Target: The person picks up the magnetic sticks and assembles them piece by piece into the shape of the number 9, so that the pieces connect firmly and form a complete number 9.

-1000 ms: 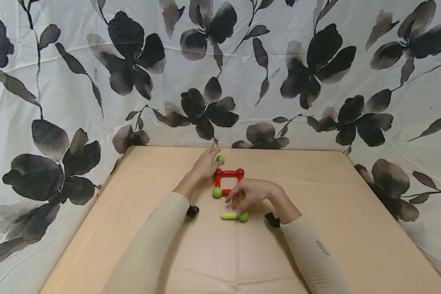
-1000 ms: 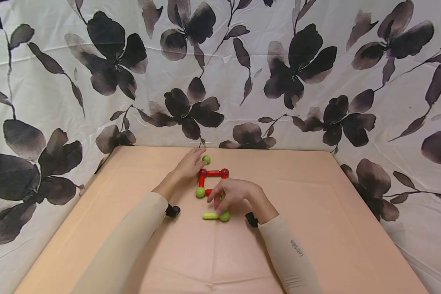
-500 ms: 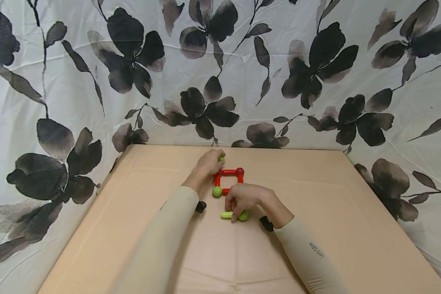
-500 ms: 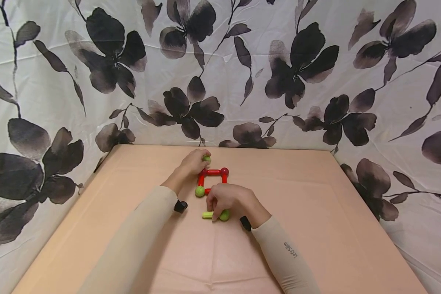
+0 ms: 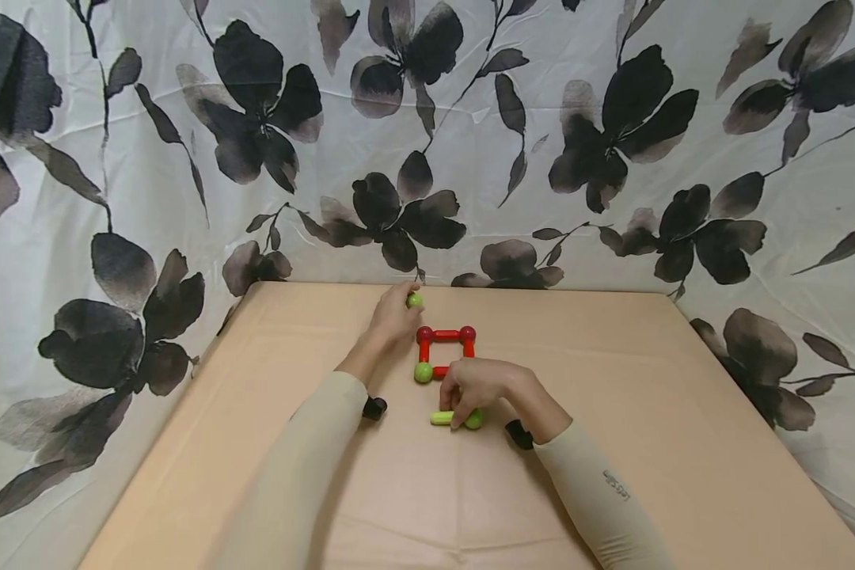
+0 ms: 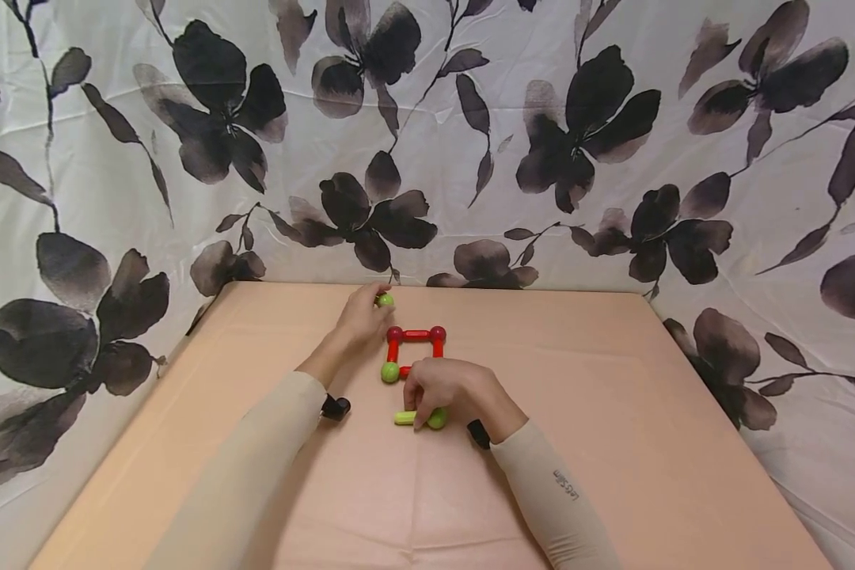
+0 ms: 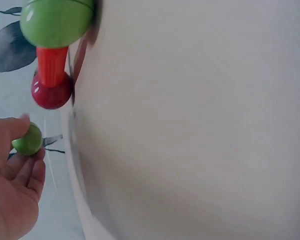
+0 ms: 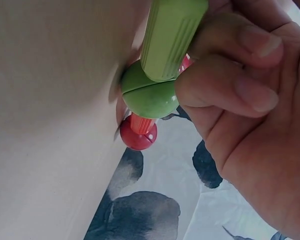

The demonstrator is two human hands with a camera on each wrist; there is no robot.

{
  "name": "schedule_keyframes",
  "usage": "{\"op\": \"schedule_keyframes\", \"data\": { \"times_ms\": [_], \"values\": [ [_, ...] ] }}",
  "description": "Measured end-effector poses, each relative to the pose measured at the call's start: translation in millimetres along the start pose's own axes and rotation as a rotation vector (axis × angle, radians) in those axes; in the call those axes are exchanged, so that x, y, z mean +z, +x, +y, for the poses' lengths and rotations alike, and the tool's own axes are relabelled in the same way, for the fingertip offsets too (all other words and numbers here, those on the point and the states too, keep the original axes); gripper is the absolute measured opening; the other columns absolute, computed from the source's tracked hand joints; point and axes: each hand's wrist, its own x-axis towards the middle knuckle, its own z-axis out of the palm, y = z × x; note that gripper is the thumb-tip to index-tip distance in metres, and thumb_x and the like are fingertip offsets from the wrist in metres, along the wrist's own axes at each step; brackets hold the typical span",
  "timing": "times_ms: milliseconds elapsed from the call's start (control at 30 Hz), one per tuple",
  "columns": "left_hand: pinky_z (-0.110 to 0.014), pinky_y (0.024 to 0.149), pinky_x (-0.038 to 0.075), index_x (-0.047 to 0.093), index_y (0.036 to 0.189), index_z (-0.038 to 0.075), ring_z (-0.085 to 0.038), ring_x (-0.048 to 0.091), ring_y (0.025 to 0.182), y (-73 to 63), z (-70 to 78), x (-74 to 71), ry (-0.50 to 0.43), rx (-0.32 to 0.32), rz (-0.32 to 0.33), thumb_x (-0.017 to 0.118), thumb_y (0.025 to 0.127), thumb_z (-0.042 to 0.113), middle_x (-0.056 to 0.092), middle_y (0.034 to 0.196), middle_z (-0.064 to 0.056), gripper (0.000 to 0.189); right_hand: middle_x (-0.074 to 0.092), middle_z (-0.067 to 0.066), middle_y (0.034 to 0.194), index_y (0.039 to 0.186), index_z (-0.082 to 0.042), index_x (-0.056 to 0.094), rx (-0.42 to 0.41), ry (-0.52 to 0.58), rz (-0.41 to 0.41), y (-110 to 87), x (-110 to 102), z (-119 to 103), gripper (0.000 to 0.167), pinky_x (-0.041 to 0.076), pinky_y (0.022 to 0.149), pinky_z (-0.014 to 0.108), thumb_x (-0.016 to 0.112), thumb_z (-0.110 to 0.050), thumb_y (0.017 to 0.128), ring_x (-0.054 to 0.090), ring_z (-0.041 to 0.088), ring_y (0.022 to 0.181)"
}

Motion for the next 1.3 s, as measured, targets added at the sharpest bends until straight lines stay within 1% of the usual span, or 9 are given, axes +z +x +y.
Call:
{"op": "schedule_keyframes", "data": {
  "times_ms": [133, 267, 433, 633, 800, 900, 967, 1033, 1300],
  "values": [
    [-0.043, 0.105, 0.050, 0.058, 0.143, 0.002, -0.030, 0.059, 0.116, -8.0, -1.9, -8.7, -0.058, 0.057, 0.033, 0.070, 0.100, 0.014, 0.062, 0.133, -0.016, 0.046, 0.067, -0.007, 0.075, 0.087, -0.024, 0.079, -0.011, -0.006, -0.004, -0.9, -1, -1, 0.014, 0.048, 0.070, 0.030, 0.091, -0.021, 0.081, 0.057, 0.010, 0.073],
    [-0.040, 0.098, 0.053, 0.065, 0.135, 0.003, -0.028, 0.064, 0.108, -19.1, 0.0, -17.2, -0.113, 0.102, -0.018, 0.074, 0.098, 0.020, 0.068, 0.121, -0.012, 0.042, 0.067, -0.008, 0.076, 0.087, -0.023, 0.079, -0.024, -0.020, -0.010, -0.4, -2, -1, 0.013, 0.048, 0.070, 0.028, 0.091, -0.021, 0.081, 0.056, 0.009, 0.073],
    [-0.036, 0.087, 0.055, 0.071, 0.126, 0.006, -0.022, 0.066, 0.097, -36.9, 9.8, -31.4, -0.149, 0.135, -0.194, 0.078, 0.095, 0.029, 0.071, 0.112, -0.004, 0.039, 0.067, -0.010, 0.076, 0.088, -0.024, 0.079, -0.018, -0.036, -0.016, -1.2, -4, 0, 0.012, 0.048, 0.072, 0.029, 0.090, -0.022, 0.082, 0.057, 0.008, 0.074],
    [-0.031, 0.073, 0.053, 0.075, 0.113, 0.016, -0.019, 0.066, 0.086, -57.0, 20.9, -45.6, -0.118, 0.183, -0.366, 0.083, 0.090, 0.033, 0.072, 0.102, 0.003, 0.030, 0.065, -0.009, 0.076, 0.091, -0.019, 0.079, -0.042, -0.001, -0.037, -1.0, -4, 1, 0.012, 0.047, 0.071, 0.028, 0.088, -0.020, 0.084, 0.056, 0.009, 0.074],
    [-0.031, 0.077, 0.053, 0.075, 0.105, 0.016, -0.019, 0.067, 0.087, -79.0, 24.7, -52.0, -0.058, 0.215, -0.584, 0.086, 0.087, 0.026, 0.072, 0.098, 0.005, 0.023, 0.064, -0.009, 0.075, 0.089, -0.020, 0.078, -0.035, 0.004, -0.039, -0.9, -3, 2, 0.011, 0.047, 0.070, 0.028, 0.087, -0.018, 0.085, 0.056, 0.009, 0.073],
    [-0.030, 0.077, 0.053, 0.075, 0.103, 0.015, -0.018, 0.067, 0.086, -93.4, 23.4, -50.2, -0.026, 0.211, -0.732, 0.086, 0.087, 0.021, 0.071, 0.098, 0.005, 0.021, 0.064, -0.008, 0.075, 0.089, -0.020, 0.078, -0.016, 0.020, -0.037, -2.3, -3, 0, 0.010, 0.047, 0.071, 0.031, 0.087, -0.019, 0.085, 0.057, 0.011, 0.074],
    [-0.029, 0.076, 0.052, 0.075, 0.103, 0.014, -0.016, 0.066, 0.084, -101.5, 21.9, -46.9, -0.025, 0.200, -0.796, 0.086, 0.086, 0.019, 0.070, 0.099, 0.004, 0.021, 0.064, -0.007, 0.075, 0.090, -0.020, 0.078, -0.008, 0.025, -0.035, -3.2, -2, 0, 0.010, 0.047, 0.071, 0.031, 0.086, -0.020, 0.085, 0.057, 0.012, 0.075],
    [-0.029, 0.075, 0.052, 0.075, 0.102, 0.013, -0.016, 0.066, 0.082, -107.7, 20.9, -44.0, -0.036, 0.184, -0.821, 0.087, 0.085, 0.018, 0.070, 0.099, 0.001, 0.022, 0.064, -0.006, 0.075, 0.090, -0.019, 0.078, -0.004, 0.034, -0.033, -4.2, -3, -1, 0.009, 0.047, 0.071, 0.032, 0.086, -0.019, 0.085, 0.057, 0.013, 0.074],
    [-0.028, 0.075, 0.052, 0.074, 0.099, 0.014, -0.014, 0.064, 0.081, -117.7, 21.3, -37.5, -0.020, 0.166, -0.810, 0.090, 0.083, 0.020, 0.069, 0.096, 0.001, 0.023, 0.065, -0.006, 0.076, 0.091, -0.018, 0.079, -0.005, 0.053, -0.031, -5.8, 0, -4, 0.009, 0.047, 0.070, 0.032, 0.086, -0.018, 0.086, 0.058, 0.013, 0.074]
  ]
}}
